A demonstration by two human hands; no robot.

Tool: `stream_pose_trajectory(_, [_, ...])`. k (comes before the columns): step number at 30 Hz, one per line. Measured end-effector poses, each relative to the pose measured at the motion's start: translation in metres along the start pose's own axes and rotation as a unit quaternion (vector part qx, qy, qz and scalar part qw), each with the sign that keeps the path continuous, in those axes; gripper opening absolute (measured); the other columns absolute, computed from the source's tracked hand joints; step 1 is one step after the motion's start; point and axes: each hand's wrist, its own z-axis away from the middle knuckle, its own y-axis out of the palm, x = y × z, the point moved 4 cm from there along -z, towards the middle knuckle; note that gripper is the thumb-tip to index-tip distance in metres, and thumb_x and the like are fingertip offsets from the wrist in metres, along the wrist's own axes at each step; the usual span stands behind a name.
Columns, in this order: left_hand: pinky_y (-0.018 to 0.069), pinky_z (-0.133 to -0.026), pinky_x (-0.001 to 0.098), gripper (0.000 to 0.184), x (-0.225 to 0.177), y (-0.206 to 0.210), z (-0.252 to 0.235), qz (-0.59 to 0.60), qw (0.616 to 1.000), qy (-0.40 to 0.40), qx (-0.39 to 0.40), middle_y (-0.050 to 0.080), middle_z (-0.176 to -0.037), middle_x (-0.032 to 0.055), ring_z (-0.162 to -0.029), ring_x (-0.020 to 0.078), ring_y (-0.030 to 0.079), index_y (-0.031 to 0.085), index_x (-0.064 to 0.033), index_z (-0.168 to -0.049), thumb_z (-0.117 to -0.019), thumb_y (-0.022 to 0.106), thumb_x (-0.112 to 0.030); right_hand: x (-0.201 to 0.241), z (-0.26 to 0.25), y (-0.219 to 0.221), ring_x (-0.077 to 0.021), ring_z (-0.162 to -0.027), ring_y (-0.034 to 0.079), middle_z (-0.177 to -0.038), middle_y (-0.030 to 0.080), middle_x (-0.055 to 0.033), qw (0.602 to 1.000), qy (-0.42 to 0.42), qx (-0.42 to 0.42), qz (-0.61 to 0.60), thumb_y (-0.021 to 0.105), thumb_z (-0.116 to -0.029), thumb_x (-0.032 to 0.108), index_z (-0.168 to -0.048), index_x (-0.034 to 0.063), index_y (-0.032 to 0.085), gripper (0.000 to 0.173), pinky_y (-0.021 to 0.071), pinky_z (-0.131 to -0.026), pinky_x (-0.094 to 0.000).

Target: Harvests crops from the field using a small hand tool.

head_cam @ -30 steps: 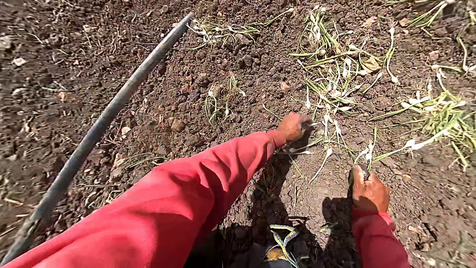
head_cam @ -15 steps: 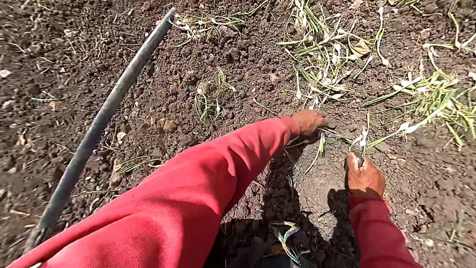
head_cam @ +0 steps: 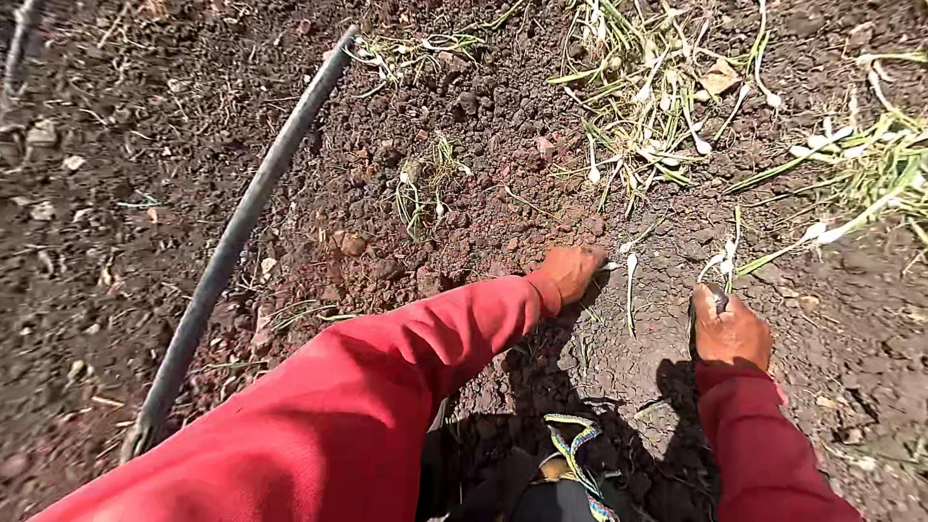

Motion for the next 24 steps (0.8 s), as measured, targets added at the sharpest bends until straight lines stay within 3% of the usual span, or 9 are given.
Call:
stream_pose_trajectory(4, [0.0551, -0.093, 0.0633, 0.03, 0.021, 0.0, -0.011, 0.052, 0.998, 0.021, -0.014, 0.073, -0.116, 0.0182, -0.109, 0.0393, 0.07, 0.069, -0.012, -0.129, -0.1005, 0.063, -0.019, 0.001, 0.002, -0.003, -0.0513, -0.09, 0.068, -0.09, 0.069, -0.03, 1.0, 0.0, -0.005, -0.012, 0.046, -0.1044, 0.057, -0.103, -0.0011, 0.067, 0.062, 0.0506, -0.074, -0.069])
stream_pose_trajectory(6, [0.0533, -0.097, 0.0596, 0.025, 0.03, -0.028, -0.009, 0.145, 0.987, -0.002, -0.072, 0.073, -0.111, 0.0196, -0.109, 0.0366, 0.07, 0.072, -0.0046, -0.12, -0.099, 0.061, -0.013, 0.001, 0.0, -0.005, -0.0519, -0.09, 0.068, -0.09, 0.069, -0.0302, 1.0, -0.002, -0.001, -0.016, 0.045, -0.1044, 0.058, -0.104, -0.0015, 0.067, 0.063, 0.0505, -0.075, -0.0692])
stream_pose_trajectory(8, [0.0535, -0.092, 0.0574, 0.021, 0.018, -0.049, -0.009, 0.199, 0.973, -0.021, -0.116, 0.072, -0.104, 0.0214, -0.102, 0.0363, 0.07, 0.071, 0.0012, -0.109, -0.0986, 0.057, -0.011, 0.001, -0.001, -0.004, -0.0525, -0.09, 0.068, -0.09, 0.069, -0.0307, 1.0, -0.002, -0.002, -0.018, 0.045, -0.1041, 0.058, -0.103, -0.002, 0.067, 0.064, 0.0505, -0.074, -0.0694])
stream_pose_trajectory(11, [0.0554, -0.091, 0.0597, 0.035, -0.026, -0.031, -0.013, 0.147, 0.984, -0.05, -0.084, 0.069, -0.115, 0.0204, -0.11, 0.037, 0.068, 0.068, -0.002, -0.115, -0.1002, 0.055, -0.031, 0.0, 0.0, -0.003, -0.0514, -0.089, 0.069, -0.089, 0.069, -0.0295, 1.0, -0.004, -0.006, -0.013, 0.045, -0.1039, 0.059, -0.102, -0.0015, 0.067, 0.064, 0.0511, -0.074, -0.0686])
stream_pose_trajectory(14, [0.0574, -0.085, 0.0619, 0.052, -0.053, -0.001, -0.023, 0.045, 0.996, -0.078, -0.02, 0.072, -0.112, 0.019, -0.107, 0.0386, 0.071, 0.071, -0.0062, -0.114, -0.0983, 0.06, -0.055, -0.001, -0.002, -0.001, -0.0494, -0.091, 0.069, -0.09, 0.07, -0.0281, 1.0, -0.007, -0.012, -0.004, 0.043, -0.1042, 0.06, -0.103, 0.0002, 0.068, 0.065, 0.0518, -0.075, -0.0673])
stream_pose_trajectory(17, [0.0572, -0.085, 0.0612, 0.035, -0.059, 0.012, -0.025, 0.041, 0.998, -0.048, -0.016, 0.071, -0.12, 0.0163, -0.11, 0.0376, 0.07, 0.072, -0.0082, -0.115, -0.0992, 0.062, -0.037, -0.005, 0.0, 0.004, -0.0482, -0.091, 0.07, -0.092, 0.07, -0.0273, 1.0, -0.016, 0.0, 0.007, 0.035, -0.104, 0.065, -0.105, 0.0009, 0.067, 0.072, 0.0525, -0.075, -0.067])
stream_pose_trajectory(19, [0.0569, -0.09, 0.0584, 0.027, -0.051, 0.01, -0.027, 0.068, 0.996, 0.011, -0.056, 0.071, -0.12, 0.0138, -0.116, 0.0351, 0.067, 0.075, -0.0097, -0.114, -0.0972, 0.062, -0.027, -0.002, 0.001, 0.002, -0.0512, -0.09, 0.069, -0.09, 0.069, -0.0302, 1.0, -0.021, -0.006, -0.004, 0.039, -0.1043, 0.062, -0.103, -0.0015, 0.066, 0.069, 0.051, -0.073, -0.0687])
stream_pose_trajectory(21, [0.0527, -0.099, 0.0582, 0.027, -0.031, -0.017, -0.025, 0.129, 0.986, 0.049, -0.097, 0.071, -0.12, 0.0169, -0.12, 0.0363, 0.064, 0.072, -0.0065, -0.119, -0.1003, 0.059, -0.021, 0.001, 0.0, -0.004, -0.0542, -0.091, 0.067, -0.091, 0.068, -0.033, 1.0, -0.021, -0.004, -0.021, 0.044, -0.1039, 0.06, -0.103, -0.0041, 0.067, 0.068, 0.0497, -0.075, -0.0716])
stream_pose_trajectory(24, [0.0526, -0.095, 0.0615, 0.032, 0.019, -0.061, -0.002, 0.176, 0.976, -0.018, -0.124, 0.07, -0.113, 0.026, -0.11, 0.0418, 0.069, 0.063, 0.0016, -0.126, -0.1063, 0.045, -0.015, -0.002, -0.001, -0.002, -0.0552, -0.091, 0.067, -0.092, 0.067, -0.0336, 1.0, -0.018, 0.002, -0.025, 0.044, -0.1035, 0.061, -0.103, -0.0043, 0.066, 0.069, 0.0493, -0.074, -0.072])
